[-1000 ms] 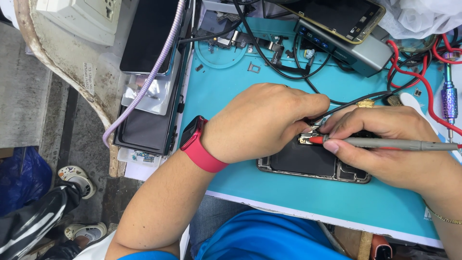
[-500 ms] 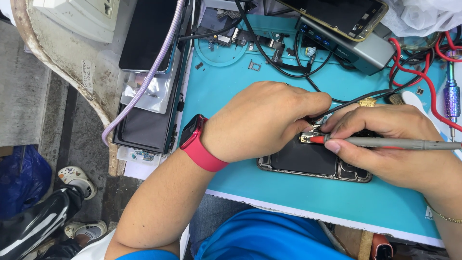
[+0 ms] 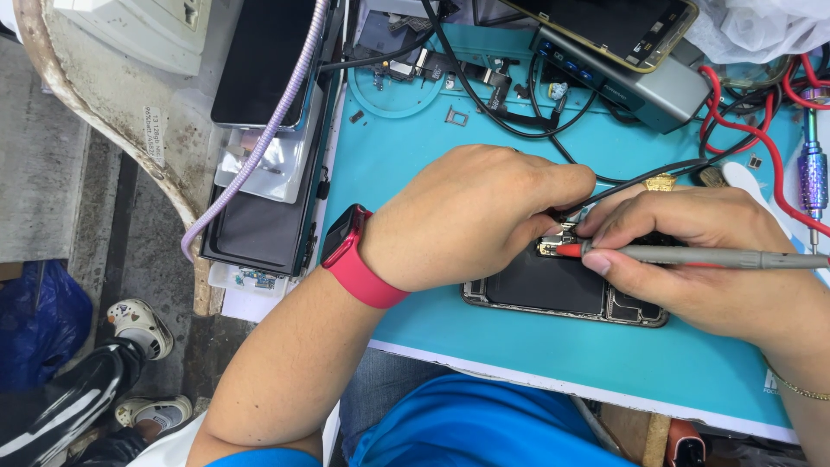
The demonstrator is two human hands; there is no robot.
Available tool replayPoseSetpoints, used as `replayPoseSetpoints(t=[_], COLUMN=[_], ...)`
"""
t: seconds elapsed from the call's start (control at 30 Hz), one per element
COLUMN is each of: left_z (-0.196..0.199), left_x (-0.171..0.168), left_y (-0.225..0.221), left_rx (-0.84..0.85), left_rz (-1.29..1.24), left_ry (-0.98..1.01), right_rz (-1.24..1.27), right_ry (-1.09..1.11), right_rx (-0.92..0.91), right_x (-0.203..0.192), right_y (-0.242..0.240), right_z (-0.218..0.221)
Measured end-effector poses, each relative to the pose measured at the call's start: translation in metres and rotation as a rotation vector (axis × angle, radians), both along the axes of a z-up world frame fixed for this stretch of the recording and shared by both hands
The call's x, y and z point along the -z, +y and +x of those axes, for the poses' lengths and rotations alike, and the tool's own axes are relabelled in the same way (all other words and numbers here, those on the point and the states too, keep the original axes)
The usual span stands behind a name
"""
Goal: Using a soldering iron to repair or test components on a mobile phone motherboard.
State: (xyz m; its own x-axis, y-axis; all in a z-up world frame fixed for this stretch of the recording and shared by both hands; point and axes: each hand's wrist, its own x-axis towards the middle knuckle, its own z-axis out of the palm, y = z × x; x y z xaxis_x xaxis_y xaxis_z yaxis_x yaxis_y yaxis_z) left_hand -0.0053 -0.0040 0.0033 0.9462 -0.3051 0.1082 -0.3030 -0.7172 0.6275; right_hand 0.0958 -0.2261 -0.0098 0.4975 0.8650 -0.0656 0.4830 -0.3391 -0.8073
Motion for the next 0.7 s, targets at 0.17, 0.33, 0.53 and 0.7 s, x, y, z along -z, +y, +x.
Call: replayPoseSetpoints(t=[0.17,0.33,0.53,0.7], left_z=[-0.0001,0.0001,-0.0002,-0.0001], left_x=[0.0,0.0,0.0006,0.0007], left_y=[0.0001,0.0004,0.0004,0.0002], left_rx=[0.004,0.005,0.004,0.002], left_rz=[-0.005,-0.002,-0.011,-0.007], left_ry=[-0.006,0.001,-0.008,-0.003], right_rz=[0.007,0.021,0.073,0.083], right_ry=[-0.015,0.006,-0.03,-0.019], right_rx=[0.01,0.011,-0.015,-0.023], right_x=[0.0007,0.0007,0.0009,-0.0001], right_y=[-0.0009,-0.0002,0.0006,0.0011], right_z=[-0.0011,-0.0012,-0.0023,-0.0024])
